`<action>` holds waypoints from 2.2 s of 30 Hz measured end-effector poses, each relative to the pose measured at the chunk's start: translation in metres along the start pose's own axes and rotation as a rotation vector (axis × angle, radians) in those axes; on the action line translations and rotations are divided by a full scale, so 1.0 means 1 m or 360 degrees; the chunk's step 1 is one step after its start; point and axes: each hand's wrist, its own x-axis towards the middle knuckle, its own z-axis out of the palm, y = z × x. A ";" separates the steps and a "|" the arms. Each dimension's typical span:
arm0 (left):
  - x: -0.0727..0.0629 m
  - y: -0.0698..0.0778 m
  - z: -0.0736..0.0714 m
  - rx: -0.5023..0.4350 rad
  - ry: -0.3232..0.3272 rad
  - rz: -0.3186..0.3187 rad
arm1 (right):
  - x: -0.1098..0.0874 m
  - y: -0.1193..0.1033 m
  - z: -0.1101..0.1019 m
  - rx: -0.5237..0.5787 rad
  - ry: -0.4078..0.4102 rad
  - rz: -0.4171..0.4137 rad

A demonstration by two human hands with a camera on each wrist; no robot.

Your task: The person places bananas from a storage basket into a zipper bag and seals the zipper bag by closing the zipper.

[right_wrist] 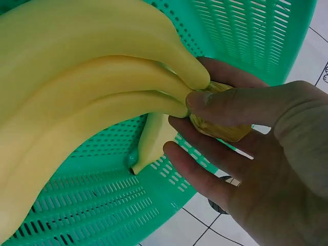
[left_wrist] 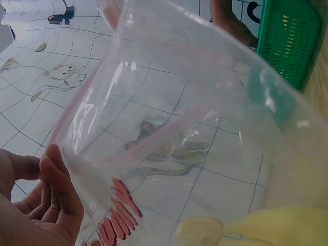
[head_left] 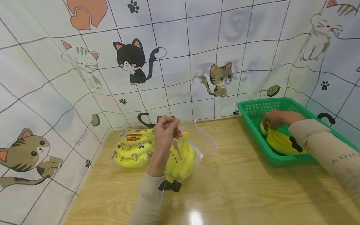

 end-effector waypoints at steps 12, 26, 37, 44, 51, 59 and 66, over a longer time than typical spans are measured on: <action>0.001 0.001 0.002 0.0018 0.0011 -0.0020 | -0.010 -0.007 -0.009 -0.0188 0.0205 -0.0005; 0.000 0.001 0.003 0.0029 0.0007 -0.0034 | -0.030 -0.016 -0.040 -0.0243 0.0227 0.0033; 0.000 0.001 0.004 0.0010 0.0006 -0.0042 | -0.049 -0.023 -0.072 -0.0340 0.0496 0.0010; 0.000 0.001 0.004 0.0003 0.0016 -0.0025 | -0.062 -0.027 -0.097 -0.0350 0.0559 0.0049; -0.001 0.000 0.004 0.0021 -0.0001 -0.0044 | -0.073 -0.042 -0.109 -0.0318 0.0722 -0.0016; -0.001 -0.002 0.003 0.0013 -0.0004 -0.0030 | -0.089 -0.094 -0.117 -0.0361 0.0967 -0.0131; -0.001 -0.002 0.002 0.0018 0.0007 -0.0037 | -0.095 -0.144 -0.110 -0.0407 0.1229 -0.0326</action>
